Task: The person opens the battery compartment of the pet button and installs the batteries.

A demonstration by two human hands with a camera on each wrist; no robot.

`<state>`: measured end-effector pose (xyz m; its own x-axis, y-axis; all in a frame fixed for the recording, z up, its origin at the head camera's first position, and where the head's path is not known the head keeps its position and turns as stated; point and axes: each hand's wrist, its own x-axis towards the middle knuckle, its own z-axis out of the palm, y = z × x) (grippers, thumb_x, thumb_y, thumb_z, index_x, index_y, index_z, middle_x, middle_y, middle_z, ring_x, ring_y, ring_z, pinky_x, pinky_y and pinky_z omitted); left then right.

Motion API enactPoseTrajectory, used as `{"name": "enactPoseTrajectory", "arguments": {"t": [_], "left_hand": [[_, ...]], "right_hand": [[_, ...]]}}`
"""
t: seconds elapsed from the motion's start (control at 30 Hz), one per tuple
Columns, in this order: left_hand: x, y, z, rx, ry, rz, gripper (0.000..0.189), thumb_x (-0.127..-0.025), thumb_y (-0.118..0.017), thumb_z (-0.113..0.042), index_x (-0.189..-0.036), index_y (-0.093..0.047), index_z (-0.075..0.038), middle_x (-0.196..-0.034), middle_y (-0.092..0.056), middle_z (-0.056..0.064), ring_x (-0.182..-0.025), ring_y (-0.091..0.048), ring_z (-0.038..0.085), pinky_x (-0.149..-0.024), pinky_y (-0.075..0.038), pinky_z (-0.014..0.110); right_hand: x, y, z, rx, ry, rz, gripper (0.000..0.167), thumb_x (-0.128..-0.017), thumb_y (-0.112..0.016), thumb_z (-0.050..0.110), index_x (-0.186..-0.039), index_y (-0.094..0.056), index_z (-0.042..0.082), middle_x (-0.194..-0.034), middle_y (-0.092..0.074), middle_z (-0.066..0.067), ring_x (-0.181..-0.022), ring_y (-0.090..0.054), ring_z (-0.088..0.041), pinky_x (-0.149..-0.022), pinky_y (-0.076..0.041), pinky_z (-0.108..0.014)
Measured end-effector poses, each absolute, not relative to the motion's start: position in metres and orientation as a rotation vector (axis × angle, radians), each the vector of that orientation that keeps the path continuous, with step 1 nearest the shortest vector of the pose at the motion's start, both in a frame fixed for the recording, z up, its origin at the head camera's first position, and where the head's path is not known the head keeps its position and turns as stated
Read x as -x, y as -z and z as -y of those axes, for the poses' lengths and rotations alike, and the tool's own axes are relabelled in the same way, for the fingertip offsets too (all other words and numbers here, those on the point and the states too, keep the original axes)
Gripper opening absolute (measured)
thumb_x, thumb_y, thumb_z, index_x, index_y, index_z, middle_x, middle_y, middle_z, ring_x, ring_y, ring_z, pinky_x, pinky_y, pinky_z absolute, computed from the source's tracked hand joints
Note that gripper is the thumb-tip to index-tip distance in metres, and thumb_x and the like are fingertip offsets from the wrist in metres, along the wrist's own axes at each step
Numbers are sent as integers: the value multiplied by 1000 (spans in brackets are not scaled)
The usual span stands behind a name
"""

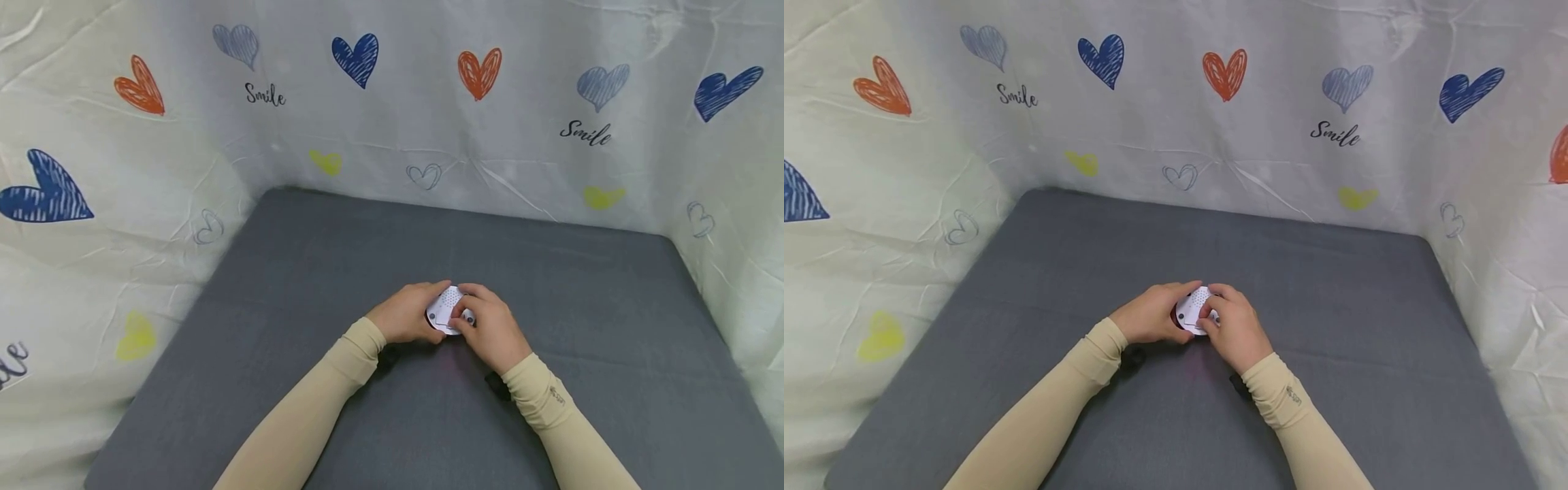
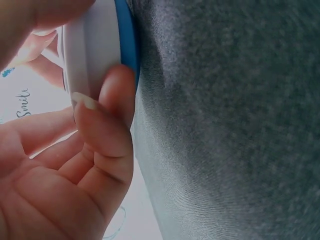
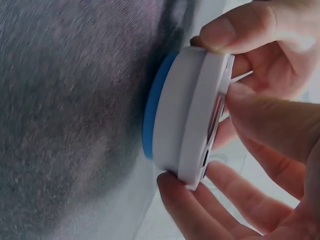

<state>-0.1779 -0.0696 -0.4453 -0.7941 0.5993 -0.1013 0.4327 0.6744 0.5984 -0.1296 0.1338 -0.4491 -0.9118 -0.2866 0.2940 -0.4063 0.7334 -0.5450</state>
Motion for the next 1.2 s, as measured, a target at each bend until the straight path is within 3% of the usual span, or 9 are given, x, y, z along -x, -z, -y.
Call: {"name": "enactPoseTrajectory", "arguments": {"t": [0.57,0.67,0.73,0.87,1.03,1.2], "left_hand": [[180,447,66,-803,-836,-2584,98,-84,-91,-19,-167,-40,-9,-157,-60,13,-121,-63,22,-102,-55,38],[181,447,68,-807,-851,-2571,96,-85,-90,-18,-167,-41,-11,-157,-60,12,-124,-62,22,-104,-55,39],[182,448,69,-799,-841,-2565,96,-86,-89,-19,-168,-40,-12,-157,-59,12,-126,-62,22,-105,-54,39],[182,449,70,-775,-835,-2553,97,-87,-89,-22,-169,-39,-14,-157,-58,11,-127,-61,22,-105,-54,39],[183,448,69,-768,-839,-2566,97,-87,-91,-22,-169,-39,-13,-156,-58,13,-126,-62,23,-105,-54,39],[183,445,67,-777,-869,-2577,98,-86,-91,-17,-169,-38,-13,-152,-60,14,-119,-62,23,-99,-56,38]], "right_hand": [[130,452,-134,-554,-848,2737,24,-83,-94,11,-85,-69,13,-139,-70,-17,-121,-69,-39,-93,-57,-50],[133,452,-137,-544,-883,2758,24,-87,-91,14,-100,-71,9,-138,-70,-17,-120,-68,-36,-95,-58,-49],[134,451,-140,-507,-923,2784,33,-91,-88,19,-116,-71,5,-135,-70,-18,-115,-70,-33,-93,-59,-47],[136,448,-146,-376,-983,2868,54,-99,-80,29,-142,-64,0,-131,-72,-18,-92,-72,-23,-78,-60,-39],[140,447,-148,-312,-1041,2960,57,-103,-71,32,-147,-62,-4,-115,-76,-17,-70,-66,-11,-66,-54,-31],[141,446,-149,-286,-1081,2969,56,-103,-72,31,-148,-62,-2,-114,-74,-16,-69,-65,-10,-65,-53,-30]]}}
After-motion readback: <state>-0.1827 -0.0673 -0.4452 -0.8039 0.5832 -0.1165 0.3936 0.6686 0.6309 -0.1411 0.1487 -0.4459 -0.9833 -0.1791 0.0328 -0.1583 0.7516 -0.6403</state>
